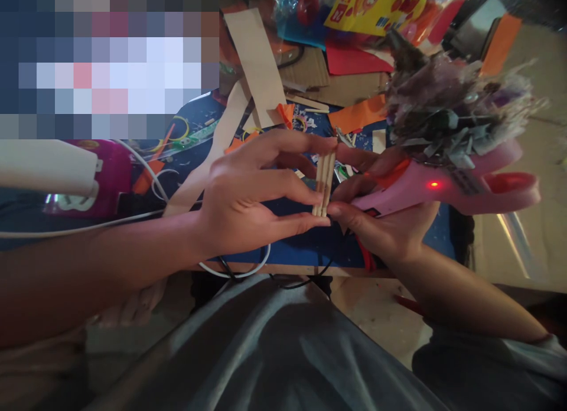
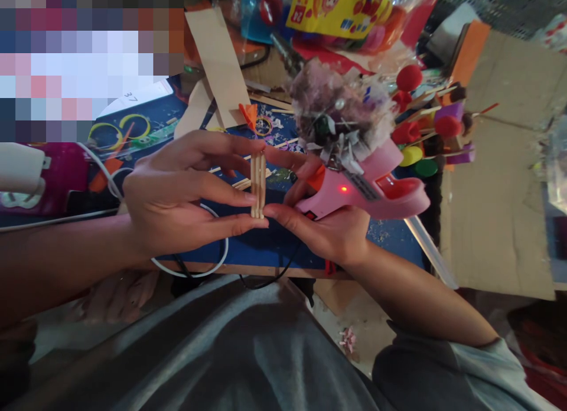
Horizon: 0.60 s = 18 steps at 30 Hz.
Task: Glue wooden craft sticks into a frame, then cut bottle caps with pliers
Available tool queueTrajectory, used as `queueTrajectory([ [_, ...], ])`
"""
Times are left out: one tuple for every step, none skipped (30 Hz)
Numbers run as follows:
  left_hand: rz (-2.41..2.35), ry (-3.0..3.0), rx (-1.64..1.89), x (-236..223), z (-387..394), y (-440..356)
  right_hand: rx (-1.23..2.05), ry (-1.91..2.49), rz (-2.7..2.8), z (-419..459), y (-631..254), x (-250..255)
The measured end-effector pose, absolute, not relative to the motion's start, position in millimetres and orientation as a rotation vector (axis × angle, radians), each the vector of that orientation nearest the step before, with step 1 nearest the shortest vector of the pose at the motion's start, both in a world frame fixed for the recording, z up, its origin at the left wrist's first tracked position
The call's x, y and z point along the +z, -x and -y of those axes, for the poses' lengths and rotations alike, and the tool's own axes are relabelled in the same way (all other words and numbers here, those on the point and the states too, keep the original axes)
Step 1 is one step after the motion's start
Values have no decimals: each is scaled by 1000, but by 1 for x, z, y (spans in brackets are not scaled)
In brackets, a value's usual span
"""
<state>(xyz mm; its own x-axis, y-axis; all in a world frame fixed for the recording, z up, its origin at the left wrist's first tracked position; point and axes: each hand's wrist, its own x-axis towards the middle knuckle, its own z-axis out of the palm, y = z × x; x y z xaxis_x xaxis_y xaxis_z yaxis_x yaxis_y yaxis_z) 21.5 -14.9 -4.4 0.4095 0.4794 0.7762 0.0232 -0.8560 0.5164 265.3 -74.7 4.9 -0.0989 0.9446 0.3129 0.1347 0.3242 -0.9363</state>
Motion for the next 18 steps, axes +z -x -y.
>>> queueTrajectory([
  [-395,-2235,1477,-6,13,-23,944,1021,1497,75,-266,4],
  [-361,-2220,1505,-7,12,-24,948,1011,1486,75,-266,3],
  [-333,-2199,1516,-8,11,-25,953,1000,1477,75,-266,3],
  [-325,-2174,1504,-8,11,-26,962,995,1470,75,-265,3],
  [-334,-2148,1475,-9,11,-26,971,996,1463,74,-265,3],
  [-350,-2129,1445,-9,12,-25,977,997,1459,74,-264,4],
  [-373,-2124,1419,-9,12,-24,985,1000,1457,73,-263,6],
  [-405,-2129,1395,-8,13,-22,992,1003,1455,73,-262,7],
  [-437,-2140,1381,-8,14,-21,1001,1005,1451,73,-261,8],
  [-464,-2151,1376,-8,15,-20,1016,1002,1444,72,-261,8],
  [-482,-2157,1376,-7,15,-20,1037,998,1431,72,-260,9],
  [-489,-2155,1380,-7,16,-20,1061,995,1410,72,-260,9],
  [-492,-2148,1388,-6,16,-20,1083,994,1382,73,-260,9],
  [-497,-2138,1399,-6,16,-21,1099,993,1351,73,-259,9],
  [-491,-2128,1431,-5,16,-22,1106,993,1323,72,-259,8],
  [-501,-2122,1441,-5,16,-23,1102,991,1300,72,-259,7],
  [-516,-2109,1461,-4,16,-24,1082,984,1279,71,-259,6],
  [-499,-2098,1500,-4,16,-25,1053,972,1261,70,-259,5],
])
